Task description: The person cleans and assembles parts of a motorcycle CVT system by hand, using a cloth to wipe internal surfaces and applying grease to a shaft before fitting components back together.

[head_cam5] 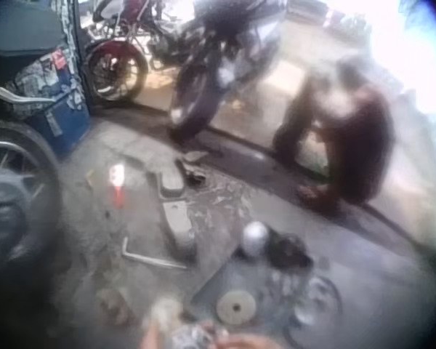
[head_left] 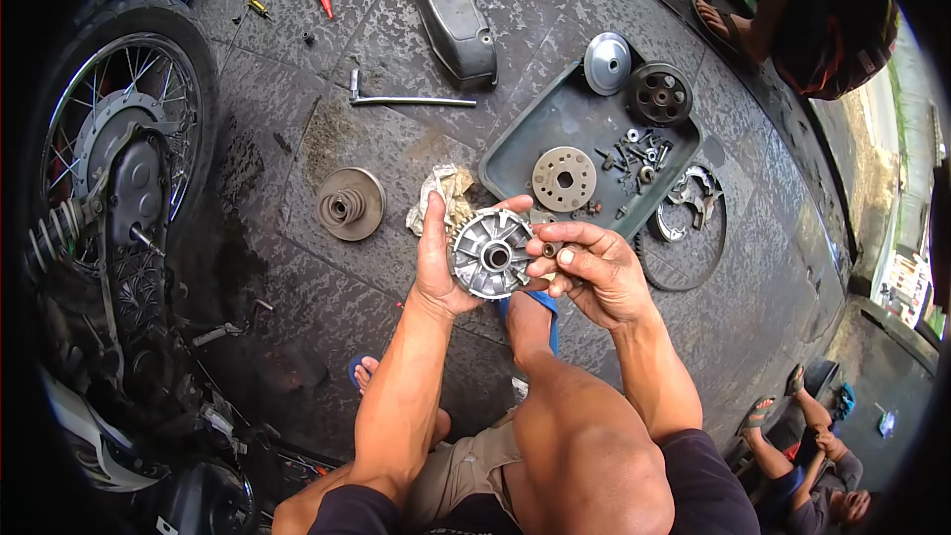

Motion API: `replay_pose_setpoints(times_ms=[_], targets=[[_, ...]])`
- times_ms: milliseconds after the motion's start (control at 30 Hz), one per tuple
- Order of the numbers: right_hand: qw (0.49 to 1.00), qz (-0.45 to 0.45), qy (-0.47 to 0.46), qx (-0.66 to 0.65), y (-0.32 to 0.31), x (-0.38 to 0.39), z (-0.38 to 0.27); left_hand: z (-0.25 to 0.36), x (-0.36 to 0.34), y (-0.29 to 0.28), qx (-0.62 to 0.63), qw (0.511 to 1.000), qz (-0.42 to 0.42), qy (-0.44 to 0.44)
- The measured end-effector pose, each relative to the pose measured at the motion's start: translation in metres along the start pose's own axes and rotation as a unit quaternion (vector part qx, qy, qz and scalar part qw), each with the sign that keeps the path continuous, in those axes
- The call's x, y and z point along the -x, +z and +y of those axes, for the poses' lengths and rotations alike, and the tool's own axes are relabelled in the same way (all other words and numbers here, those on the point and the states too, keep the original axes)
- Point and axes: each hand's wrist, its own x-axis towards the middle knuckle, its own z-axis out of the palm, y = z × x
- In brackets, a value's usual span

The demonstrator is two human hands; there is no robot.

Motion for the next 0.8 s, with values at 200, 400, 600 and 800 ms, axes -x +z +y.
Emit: replay_pose_setpoints(times_ms=[200, 400, 600, 800], targets=[[1.000, 0.028, -0.008, 0.001, 0.000, 0.002, 0.001, -0.008, -0.006, 0.023, -0.026, 0.995, 0.096, 0.010], [0.990, 0.070, -0.040, 0.116, 0.005, 0.004, -0.002, -0.007, -0.004, 0.021, -0.049, 0.994, 0.097, 0.013], [0.985, 0.068, -0.046, 0.155, 0.011, 0.006, -0.001, -0.005, -0.003, 0.019, -0.038, 0.996, 0.083, 0.008], [0.734, 0.003, -0.216, 0.644, 0.011, -0.002, -0.005, -0.007, -0.006, 0.027, -0.059, 0.993, 0.102, 0.020]])
